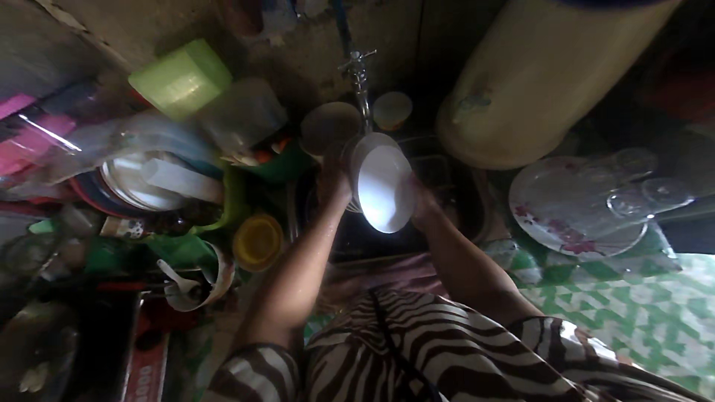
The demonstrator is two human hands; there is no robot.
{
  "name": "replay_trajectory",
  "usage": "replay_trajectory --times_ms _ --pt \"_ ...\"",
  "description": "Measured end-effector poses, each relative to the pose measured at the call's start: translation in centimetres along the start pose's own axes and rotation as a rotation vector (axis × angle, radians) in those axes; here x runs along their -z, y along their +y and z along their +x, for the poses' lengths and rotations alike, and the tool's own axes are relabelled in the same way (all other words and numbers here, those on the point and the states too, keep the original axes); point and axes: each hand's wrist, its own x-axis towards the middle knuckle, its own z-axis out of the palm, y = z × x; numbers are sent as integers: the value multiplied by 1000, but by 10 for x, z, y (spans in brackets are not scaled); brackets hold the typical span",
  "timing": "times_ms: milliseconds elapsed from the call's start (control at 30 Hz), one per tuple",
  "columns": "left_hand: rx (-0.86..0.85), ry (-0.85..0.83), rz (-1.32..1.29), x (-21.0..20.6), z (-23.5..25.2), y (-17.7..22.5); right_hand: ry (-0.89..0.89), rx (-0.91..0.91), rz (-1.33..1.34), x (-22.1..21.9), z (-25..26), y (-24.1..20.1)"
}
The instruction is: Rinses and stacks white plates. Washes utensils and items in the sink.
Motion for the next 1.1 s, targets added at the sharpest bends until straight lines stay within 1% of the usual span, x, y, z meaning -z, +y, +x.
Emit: replay_trajectory --times_ms 67,100,200,233,333,400,467,533,567,633,733,867,933,1033,1100 --pt "-49 43 3 -5 5 -1 -51 28 37 2 1 5" --pt "-53 38 -1 -4 5 2 -41 37 53 3 1 7" --pt "56 -4 -59 11 1 18 52 47 104 1 3 8" --pt "63 -2 -84 12 1 20 68 64 116 3 3 8" --pt "66 -3 -119 9 2 22 40 83 105 12 3 8" --pt "81 -10 -147 6 4 20 5 110 155 15 6 8" --pt "88 -20 -172 4 5 21 43 152 207 18 15 11" --pt "57 -31 -146 5 4 25 87 133 136 21 11 10" --pt "33 -40 -117 6 2 28 119 85 44 21 2 7" --pt "-29 -42 -98 5 -1 34 173 27 -31 21 -6 6" --pt "-75 -52 -95 2 -5 41 232 32 6 29 -1 16" --pt "-132 -86 -76 2 -4 45 257 107 105 34 1 24" --pt "-148 -100 -88 5 -5 46 248 114 74 34 -3 21" --pt "-141 -79 -103 7 -3 44 263 118 1 30 -5 18" --pt "-118 -77 -124 11 -1 41 189 174 185 24 3 18"
